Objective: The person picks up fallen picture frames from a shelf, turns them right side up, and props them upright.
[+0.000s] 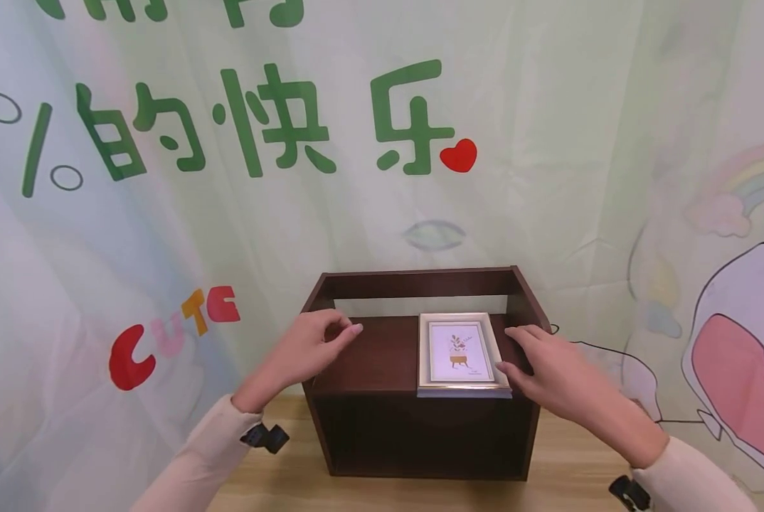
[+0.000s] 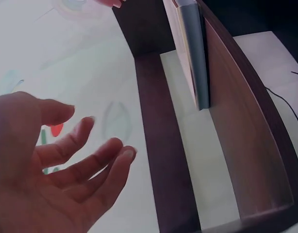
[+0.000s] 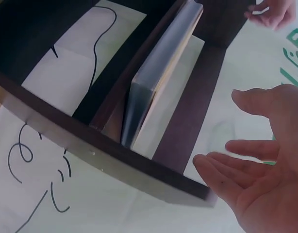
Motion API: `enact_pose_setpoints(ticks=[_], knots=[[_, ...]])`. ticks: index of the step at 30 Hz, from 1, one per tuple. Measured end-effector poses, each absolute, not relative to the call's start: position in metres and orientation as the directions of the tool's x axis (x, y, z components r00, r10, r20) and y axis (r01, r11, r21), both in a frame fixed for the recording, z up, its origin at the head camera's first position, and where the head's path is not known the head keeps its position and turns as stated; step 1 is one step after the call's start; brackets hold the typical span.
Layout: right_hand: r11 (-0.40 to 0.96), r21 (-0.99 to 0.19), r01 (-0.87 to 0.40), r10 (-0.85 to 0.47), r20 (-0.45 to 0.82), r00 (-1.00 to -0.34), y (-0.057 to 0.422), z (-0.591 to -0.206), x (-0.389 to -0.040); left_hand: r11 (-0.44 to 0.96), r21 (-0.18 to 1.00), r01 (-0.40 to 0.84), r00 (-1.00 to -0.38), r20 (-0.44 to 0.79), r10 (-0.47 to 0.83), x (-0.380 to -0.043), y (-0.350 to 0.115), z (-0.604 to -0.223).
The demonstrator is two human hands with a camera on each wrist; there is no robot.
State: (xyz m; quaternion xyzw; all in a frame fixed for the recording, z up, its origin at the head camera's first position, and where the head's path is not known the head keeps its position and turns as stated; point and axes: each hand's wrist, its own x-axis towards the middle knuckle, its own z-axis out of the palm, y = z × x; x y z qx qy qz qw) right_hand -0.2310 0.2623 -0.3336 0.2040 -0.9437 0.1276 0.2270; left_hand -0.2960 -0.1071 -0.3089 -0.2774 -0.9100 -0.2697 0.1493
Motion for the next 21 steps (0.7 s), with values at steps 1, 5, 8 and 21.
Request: enact_pose_setpoints(ticks=[1, 5, 8, 21], knots=[[0.887, -0.163, -0.433, -0.322, 0.456, -0.830, 0.260, -0.333, -0.233, 0.697, 0.414, 0.585, -0.805, 0.402, 0.437, -0.300, -0.104, -0.309], [0.895, -0.200, -0.399, -0.305, 0.380, -0.873, 0.252, -0.334, -0.242, 0.697, 0.430, 0.574, -0.819, 0.313, 0.481, -0.314, -0.089, -0.312], [0.894, -0.229, -0.386, -0.297, 0.343, -0.891, 0.246, -0.337, -0.249, 0.702, 0.439, 0.561, -0.827, 0.257, 0.500, -0.326, -0.078, -0.317], [0.865, -0.374, -0.334, -0.283, 0.185, -0.941, 0.240, -0.362, -0.279, 0.714, 0.494, 0.496, -0.857, 0.146, 0.495, -0.372, -0.033, -0.350]])
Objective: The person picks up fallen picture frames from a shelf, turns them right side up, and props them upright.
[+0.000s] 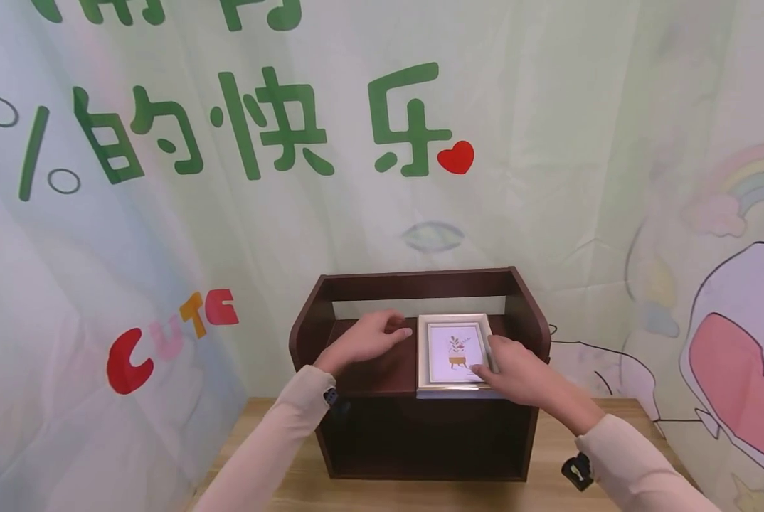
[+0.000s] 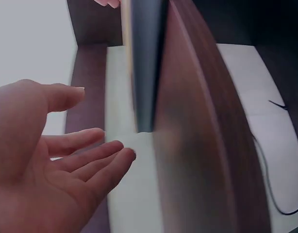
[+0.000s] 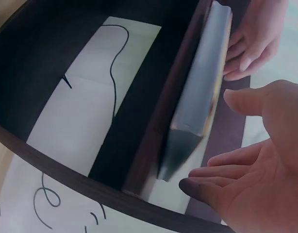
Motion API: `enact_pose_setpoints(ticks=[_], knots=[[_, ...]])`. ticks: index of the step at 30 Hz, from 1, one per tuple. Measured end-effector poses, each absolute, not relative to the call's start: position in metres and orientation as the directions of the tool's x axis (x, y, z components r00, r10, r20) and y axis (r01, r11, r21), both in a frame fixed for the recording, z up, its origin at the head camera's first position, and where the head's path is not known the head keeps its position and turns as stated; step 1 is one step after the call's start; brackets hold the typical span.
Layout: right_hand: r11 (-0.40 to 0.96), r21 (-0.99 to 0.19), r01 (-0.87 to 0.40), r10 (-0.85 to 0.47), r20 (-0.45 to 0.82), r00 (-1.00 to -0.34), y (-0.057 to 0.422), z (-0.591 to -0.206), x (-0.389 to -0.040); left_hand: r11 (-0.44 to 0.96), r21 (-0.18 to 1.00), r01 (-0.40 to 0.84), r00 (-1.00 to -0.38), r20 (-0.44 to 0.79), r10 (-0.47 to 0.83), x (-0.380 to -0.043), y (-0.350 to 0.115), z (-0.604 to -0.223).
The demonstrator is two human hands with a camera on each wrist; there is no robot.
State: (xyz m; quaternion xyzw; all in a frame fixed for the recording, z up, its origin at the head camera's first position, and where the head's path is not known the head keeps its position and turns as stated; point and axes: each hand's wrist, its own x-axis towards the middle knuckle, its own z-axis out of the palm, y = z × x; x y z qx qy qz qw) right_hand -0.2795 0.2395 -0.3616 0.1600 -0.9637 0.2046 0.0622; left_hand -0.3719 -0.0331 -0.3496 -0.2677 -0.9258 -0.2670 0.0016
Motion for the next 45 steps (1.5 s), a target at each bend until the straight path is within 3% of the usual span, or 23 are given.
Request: enact_pose_setpoints(ticks=[11, 18, 32, 45], knots=[[0.873, -0.407, -0.270, -0.223, 0.160, -0.962, 0.232, -0.383, -0.282, 0.768, 0.494, 0.408, -0.907, 0.121, 0.404, -0.392, -0.013, -0.378], [0.899, -0.370, -0.234, -0.178, 0.179, -0.968, 0.232, -0.386, -0.284, 0.756, 0.560, 0.339, -0.932, 0.090, 0.351, -0.395, -0.004, -0.381], [0.899, -0.394, -0.190, -0.121, 0.193, -0.974, 0.229, -0.386, -0.283, 0.731, 0.586, 0.350, -0.922, 0.076, 0.380, -0.402, 0.006, -0.383], [0.866, -0.455, -0.207, -0.073, 0.295, -0.953, 0.233, -0.388, -0.282, 0.659, 0.667, 0.348, -0.919, 0.102, 0.382, -0.401, 0.005, -0.377]])
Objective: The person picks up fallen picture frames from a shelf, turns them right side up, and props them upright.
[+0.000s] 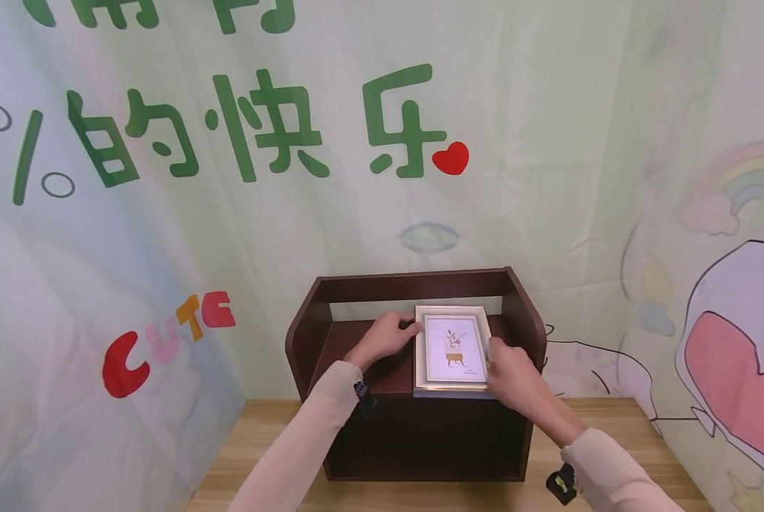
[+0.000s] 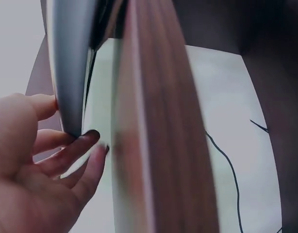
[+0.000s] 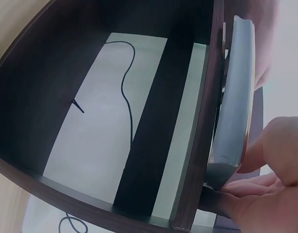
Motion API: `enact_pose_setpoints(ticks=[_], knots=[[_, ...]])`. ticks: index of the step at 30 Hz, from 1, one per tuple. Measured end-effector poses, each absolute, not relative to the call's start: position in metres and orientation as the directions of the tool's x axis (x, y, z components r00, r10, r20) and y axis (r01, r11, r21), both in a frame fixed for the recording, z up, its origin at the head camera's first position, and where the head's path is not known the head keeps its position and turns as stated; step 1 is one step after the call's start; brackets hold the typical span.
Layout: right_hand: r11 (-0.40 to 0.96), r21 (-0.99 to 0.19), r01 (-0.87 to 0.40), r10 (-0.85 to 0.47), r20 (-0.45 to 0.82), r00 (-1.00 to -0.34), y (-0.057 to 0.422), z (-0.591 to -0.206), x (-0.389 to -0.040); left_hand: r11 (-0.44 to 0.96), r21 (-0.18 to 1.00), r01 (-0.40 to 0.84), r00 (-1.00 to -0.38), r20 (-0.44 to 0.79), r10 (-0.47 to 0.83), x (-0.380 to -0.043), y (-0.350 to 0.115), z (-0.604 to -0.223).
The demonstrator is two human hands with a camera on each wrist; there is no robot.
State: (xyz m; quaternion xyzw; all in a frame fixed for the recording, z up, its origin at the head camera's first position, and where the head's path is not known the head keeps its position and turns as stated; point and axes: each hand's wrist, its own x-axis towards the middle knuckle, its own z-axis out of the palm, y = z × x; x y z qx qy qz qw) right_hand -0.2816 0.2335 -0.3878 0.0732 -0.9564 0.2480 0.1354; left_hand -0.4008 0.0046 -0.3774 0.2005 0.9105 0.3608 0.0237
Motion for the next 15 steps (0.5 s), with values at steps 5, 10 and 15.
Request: enact_pose_setpoints(ticks=[5, 10, 15], knots=[[0.849, -0.477, -0.229, -0.050, 0.359, -0.932, 0.235, -0.389, -0.281, 0.611, 0.679, 0.406, -0.903, 0.197, 0.381, -0.400, 0.003, -0.375], [0.833, -0.492, -0.253, -0.023, 0.427, -0.904, 0.234, -0.387, -0.282, 0.521, 0.744, 0.419, -0.902, 0.276, 0.330, -0.397, 0.003, -0.371], [0.819, -0.524, -0.231, 0.010, 0.416, -0.909, 0.231, -0.381, -0.282, 0.425, 0.805, 0.414, -0.906, 0.321, 0.275, -0.395, 0.002, -0.364]])
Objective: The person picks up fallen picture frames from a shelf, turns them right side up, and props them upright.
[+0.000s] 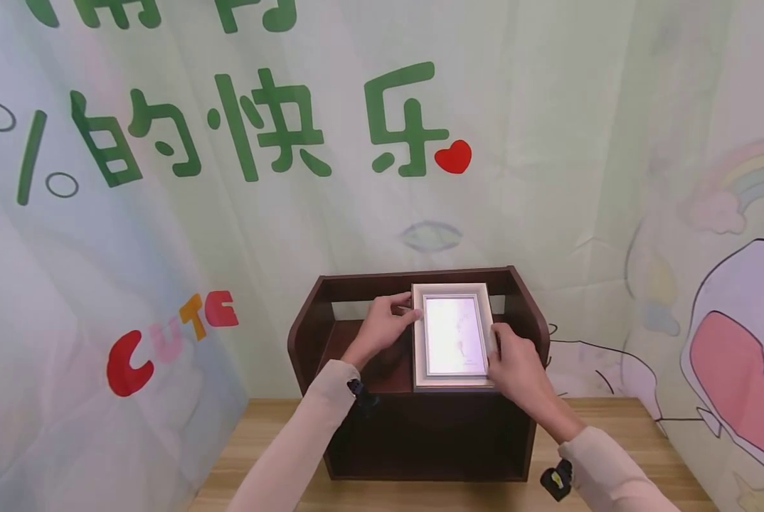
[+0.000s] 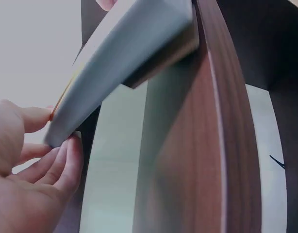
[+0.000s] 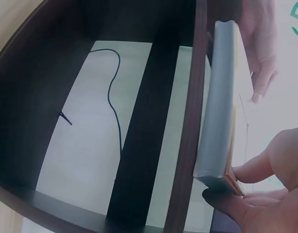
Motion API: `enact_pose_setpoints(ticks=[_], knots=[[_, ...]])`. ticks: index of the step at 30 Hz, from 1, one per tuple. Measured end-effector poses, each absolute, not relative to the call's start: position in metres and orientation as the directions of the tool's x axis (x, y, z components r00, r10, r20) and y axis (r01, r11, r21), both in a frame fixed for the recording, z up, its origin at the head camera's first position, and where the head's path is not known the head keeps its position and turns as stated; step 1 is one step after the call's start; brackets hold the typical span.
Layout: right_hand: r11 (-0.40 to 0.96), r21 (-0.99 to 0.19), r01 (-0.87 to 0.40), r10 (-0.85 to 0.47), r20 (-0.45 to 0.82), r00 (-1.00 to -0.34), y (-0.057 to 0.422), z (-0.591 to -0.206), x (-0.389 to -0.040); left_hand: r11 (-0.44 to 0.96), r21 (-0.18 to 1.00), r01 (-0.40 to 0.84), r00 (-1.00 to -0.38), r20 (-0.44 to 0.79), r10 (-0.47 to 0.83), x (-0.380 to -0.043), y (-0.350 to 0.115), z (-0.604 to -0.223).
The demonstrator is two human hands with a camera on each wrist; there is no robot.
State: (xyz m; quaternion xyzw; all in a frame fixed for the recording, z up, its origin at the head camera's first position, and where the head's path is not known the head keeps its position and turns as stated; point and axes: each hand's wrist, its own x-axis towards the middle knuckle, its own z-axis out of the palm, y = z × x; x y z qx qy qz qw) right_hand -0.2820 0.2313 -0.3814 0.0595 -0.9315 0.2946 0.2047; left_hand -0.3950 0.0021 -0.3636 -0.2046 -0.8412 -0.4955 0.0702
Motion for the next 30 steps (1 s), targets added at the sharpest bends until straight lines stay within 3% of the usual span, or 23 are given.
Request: enact_pose_setpoints(ticks=[10, 30], knots=[[0.804, -0.559, -0.203, 0.056, 0.411, -0.910, 0.227, -0.370, -0.283, 0.382, 0.790, 0.479, -0.877, 0.412, 0.247, -0.385, -0.001, -0.345], [0.739, -0.603, -0.299, 0.129, 0.563, -0.816, 0.223, -0.376, -0.283, 0.281, 0.707, 0.649, -0.761, 0.611, 0.217, -0.371, -0.006, -0.341]])
